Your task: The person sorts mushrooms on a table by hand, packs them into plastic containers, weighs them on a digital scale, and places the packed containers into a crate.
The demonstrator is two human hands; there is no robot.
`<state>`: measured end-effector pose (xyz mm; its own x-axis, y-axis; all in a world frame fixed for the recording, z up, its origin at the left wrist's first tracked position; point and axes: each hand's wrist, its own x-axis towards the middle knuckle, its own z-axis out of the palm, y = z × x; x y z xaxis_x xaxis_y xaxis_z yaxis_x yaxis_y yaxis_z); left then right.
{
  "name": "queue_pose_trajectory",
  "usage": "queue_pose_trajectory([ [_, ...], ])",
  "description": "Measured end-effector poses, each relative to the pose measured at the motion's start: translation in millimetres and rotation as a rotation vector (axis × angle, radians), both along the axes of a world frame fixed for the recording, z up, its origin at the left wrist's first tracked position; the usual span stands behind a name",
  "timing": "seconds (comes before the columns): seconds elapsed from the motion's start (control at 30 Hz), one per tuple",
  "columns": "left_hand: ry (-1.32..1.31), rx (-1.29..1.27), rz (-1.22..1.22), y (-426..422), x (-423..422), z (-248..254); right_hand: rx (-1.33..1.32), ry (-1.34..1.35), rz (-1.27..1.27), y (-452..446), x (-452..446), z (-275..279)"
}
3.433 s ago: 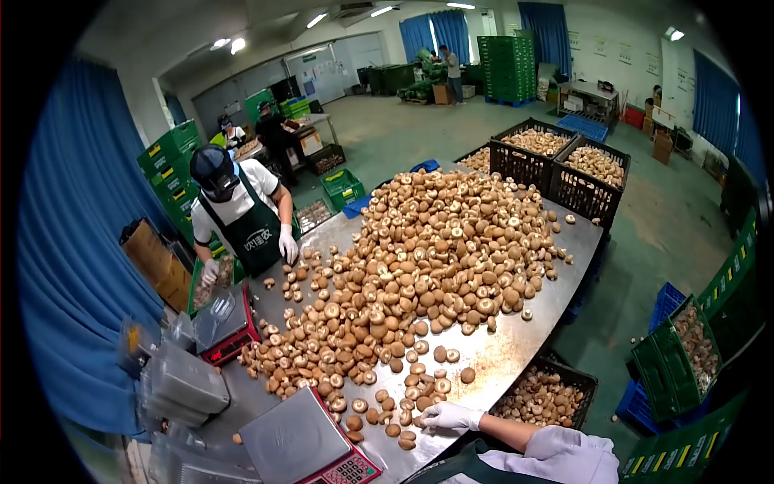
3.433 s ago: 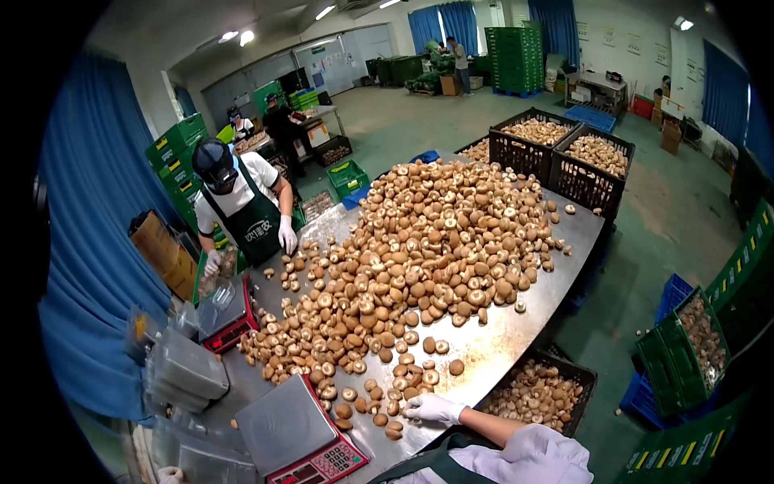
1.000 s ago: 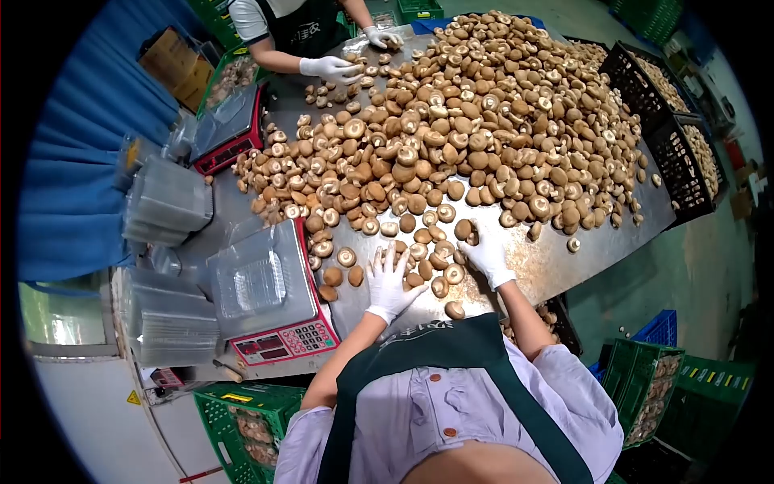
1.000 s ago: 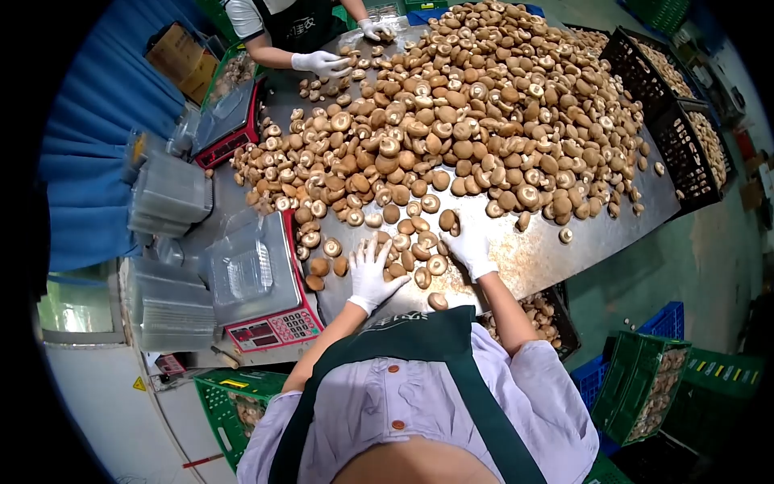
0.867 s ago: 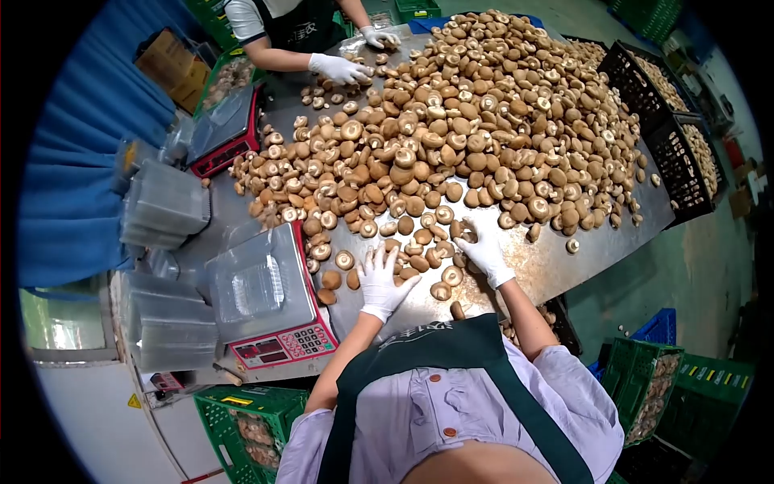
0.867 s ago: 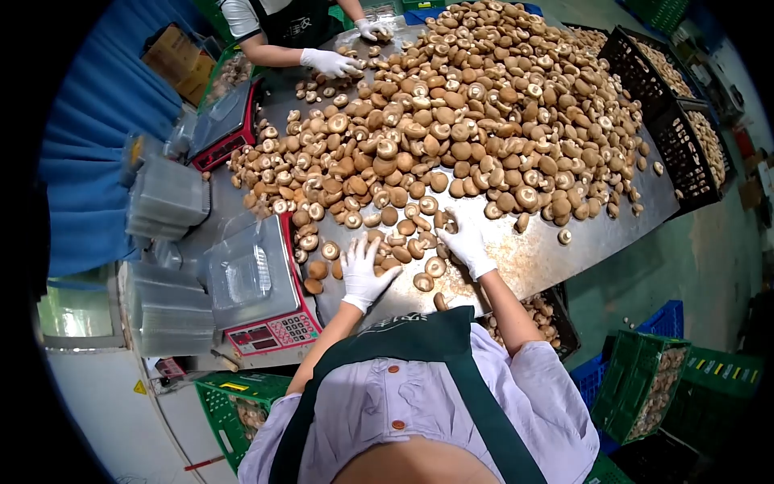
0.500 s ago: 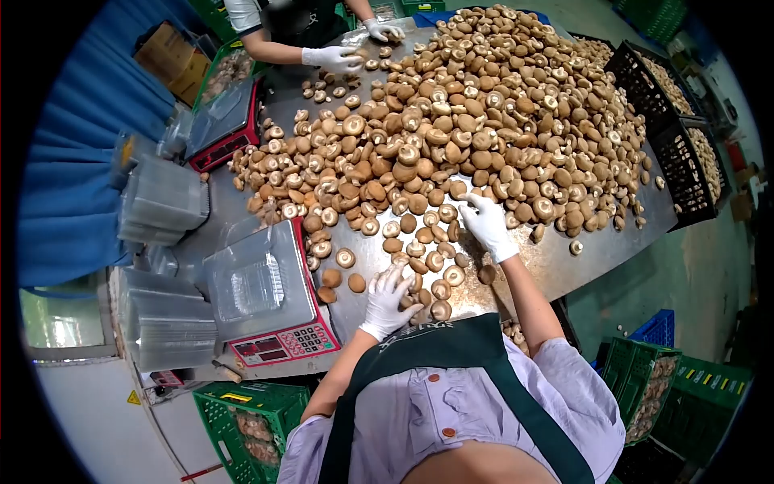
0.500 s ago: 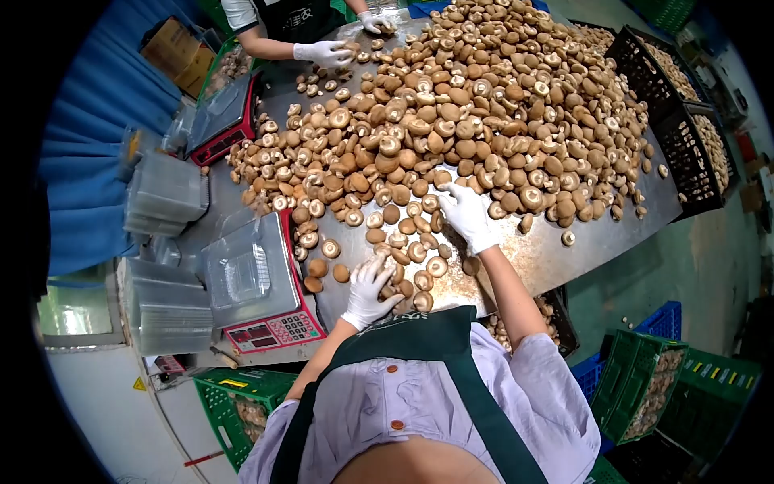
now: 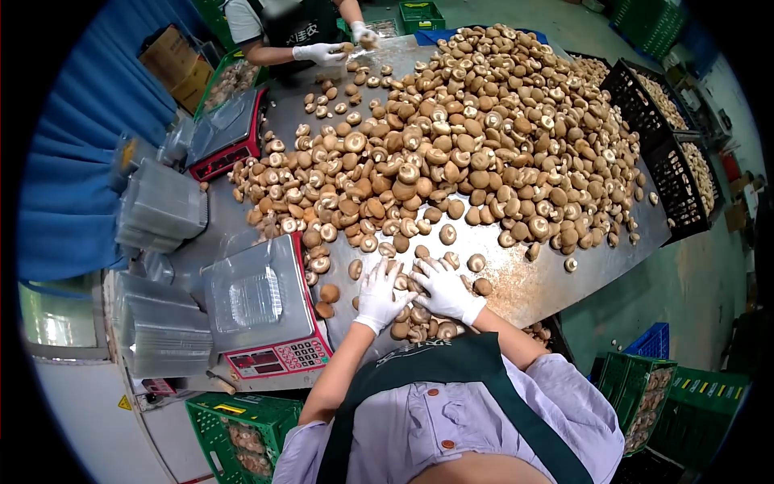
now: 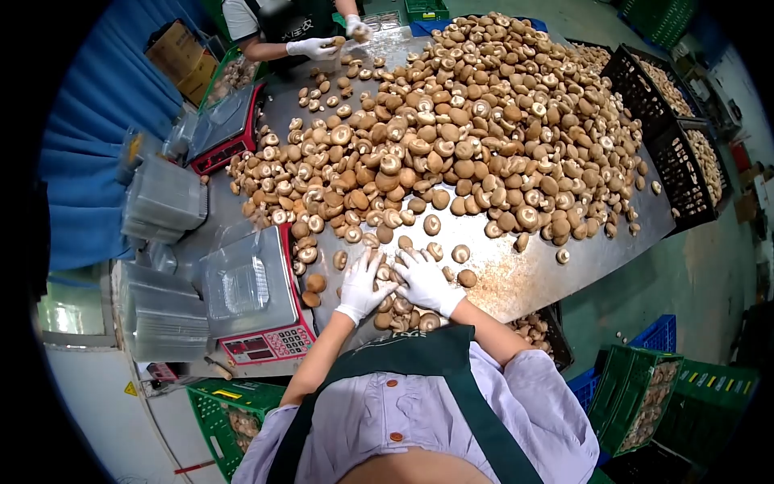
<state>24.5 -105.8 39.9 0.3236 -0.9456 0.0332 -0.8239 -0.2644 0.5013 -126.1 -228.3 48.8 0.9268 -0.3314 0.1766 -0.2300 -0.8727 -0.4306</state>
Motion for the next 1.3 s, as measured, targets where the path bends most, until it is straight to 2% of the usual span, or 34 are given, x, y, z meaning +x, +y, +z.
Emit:
queue_pose_trajectory([
  [0.07,-0.087,0.005,-0.048,6,-7,5,0.109,0.013,0.000,-6,-7,8],
  [0.13,-0.153,0.006,-0.067,14,-10,11,0.357,-0.120,-0.033,-20,-7,22],
  [0.2,-0.155,-0.029,-0.046,17,-2,4,0.454,-0.168,-0.184,-33,-3,33],
  [0.23,-0.114,-0.091,0.005,12,2,11,0.420,-0.236,-0.260,-42,3,30],
  [0.27,-0.109,-0.094,0.040,8,10,8,0.429,-0.185,-0.359,-53,10,28],
  [0.33,-0.147,-0.115,0.134,-7,23,16,0.378,-0.189,-0.411,-74,30,25],
  [0.4,-0.201,-0.040,0.208,-27,39,20,0.204,-0.146,-0.342,-88,53,11],
  [0.5,-0.203,0.094,0.184,-50,53,10,-0.089,0.099,-0.244,-62,80,-6],
  [0.53,-0.247,0.198,0.165,-53,50,5,-0.102,0.053,-0.231,-54,83,-5],
  [0.6,-0.356,0.095,0.155,-46,49,-7,-0.050,0.090,-0.210,-48,76,-9],
  [0.67,-0.299,0.055,0.116,-32,48,-3,-0.026,0.066,-0.114,-42,57,-5],
  [0.7,-0.175,0.036,0.107,-24,45,0,0.000,0.073,-0.053,-35,46,-1],
  [0.8,-0.020,-0.006,0.082,-4,35,9,0.050,0.047,0.050,-28,27,12],
  [0.87,0.086,-0.053,0.106,7,26,24,0.203,0.044,0.070,-26,18,27],
  [0.93,-0.071,-0.037,0.046,19,22,25,0.330,-0.018,-0.012,-21,9,48],
  [1.0,-0.016,-0.109,0.094,20,26,19,0.417,-0.175,-0.032,-31,5,30],
  [1.07,0.007,-0.196,0.180,10,33,20,0.573,-0.100,-0.198,-39,2,60],
  [1.13,0.058,-0.236,0.235,-9,49,20,0.498,-0.023,-0.379,-55,-1,45],
  [1.17,-0.056,-0.278,0.244,-21,57,23,0.440,0.016,-0.439,-61,1,49],
  [1.2,-0.094,-0.246,0.252,-33,70,13,0.518,0.048,-0.468,-68,4,57],
  [1.3,-0.131,-0.191,0.190,-70,87,27,0.482,-0.040,-0.386,-86,23,56],
])
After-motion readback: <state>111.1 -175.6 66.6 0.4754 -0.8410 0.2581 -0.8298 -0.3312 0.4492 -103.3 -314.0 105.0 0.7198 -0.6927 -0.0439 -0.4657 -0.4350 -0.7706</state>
